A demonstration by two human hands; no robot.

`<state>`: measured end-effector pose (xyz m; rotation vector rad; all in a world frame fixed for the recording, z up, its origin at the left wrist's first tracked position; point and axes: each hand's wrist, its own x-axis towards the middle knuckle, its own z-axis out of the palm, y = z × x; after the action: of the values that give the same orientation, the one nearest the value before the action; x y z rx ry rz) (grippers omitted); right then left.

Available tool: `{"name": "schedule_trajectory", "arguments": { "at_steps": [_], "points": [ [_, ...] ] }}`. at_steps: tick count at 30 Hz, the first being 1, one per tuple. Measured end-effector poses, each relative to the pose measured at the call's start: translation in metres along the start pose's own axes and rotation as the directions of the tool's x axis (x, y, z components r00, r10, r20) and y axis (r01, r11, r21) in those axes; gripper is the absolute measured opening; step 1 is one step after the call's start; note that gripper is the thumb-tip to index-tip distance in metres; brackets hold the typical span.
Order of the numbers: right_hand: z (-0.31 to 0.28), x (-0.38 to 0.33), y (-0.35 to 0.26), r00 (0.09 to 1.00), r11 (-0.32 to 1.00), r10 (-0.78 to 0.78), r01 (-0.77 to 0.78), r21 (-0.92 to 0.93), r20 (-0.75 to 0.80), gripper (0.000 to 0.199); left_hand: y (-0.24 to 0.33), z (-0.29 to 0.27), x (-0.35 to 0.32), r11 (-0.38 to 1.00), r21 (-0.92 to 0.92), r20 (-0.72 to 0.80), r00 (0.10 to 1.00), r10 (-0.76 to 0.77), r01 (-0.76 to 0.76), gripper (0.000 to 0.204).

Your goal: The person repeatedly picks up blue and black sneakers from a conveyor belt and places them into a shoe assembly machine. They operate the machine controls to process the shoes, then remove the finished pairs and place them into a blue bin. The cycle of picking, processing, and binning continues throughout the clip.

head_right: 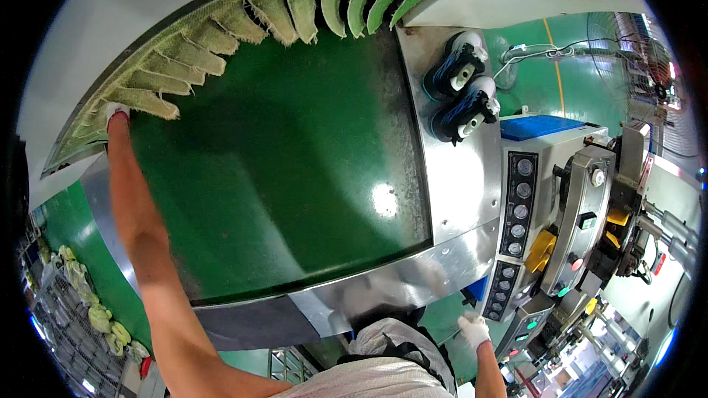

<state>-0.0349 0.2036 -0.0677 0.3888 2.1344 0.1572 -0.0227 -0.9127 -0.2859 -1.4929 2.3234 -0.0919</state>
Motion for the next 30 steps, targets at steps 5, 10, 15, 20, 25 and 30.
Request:
{"name": "schedule_trajectory", "arguments": {
  "at_steps": [5,10,15,20,25,30],
  "points": [
    [-0.003,0.016,-0.091,0.984,0.870,-0.177,0.152,0.468,0.008,0.055,-0.003,0.015,-0.057,0.969,0.239,-0.224,0.967,0.122,-0.067,0.066],
    [0.001,0.024,-0.122,0.895,0.720,-0.437,0.404,0.564,-0.084,0.057,0.040,-0.008,-0.281,0.751,-0.561,-0.635,0.763,-0.120,-0.348,0.028],
    [-0.029,-0.032,-0.172,0.777,0.742,-0.616,0.628,0.233,-0.131,0.064,0.080,-0.002,-0.480,0.597,-0.704,-0.523,0.849,-0.068,-0.386,0.024],
    [-0.035,-0.083,-0.197,0.531,0.521,-0.831,0.847,0.105,-0.166,0.078,0.139,-0.045,-0.602,0.417,-0.733,-0.411,0.838,0.358,-0.538,0.018],
    [-0.033,-0.084,-0.168,0.330,0.511,-0.802,0.810,-0.287,-0.497,0.053,0.250,-0.127,-0.763,0.038,-0.664,-0.413,0.409,0.813,-0.747,0.026],
    [-0.063,-0.071,-0.011,0.373,0.447,-0.438,0.880,0.162,-0.818,0.054,0.345,-0.213,-0.884,-0.398,-0.542,-0.456,-0.139,0.879,-0.740,0.026]
  ]
}}
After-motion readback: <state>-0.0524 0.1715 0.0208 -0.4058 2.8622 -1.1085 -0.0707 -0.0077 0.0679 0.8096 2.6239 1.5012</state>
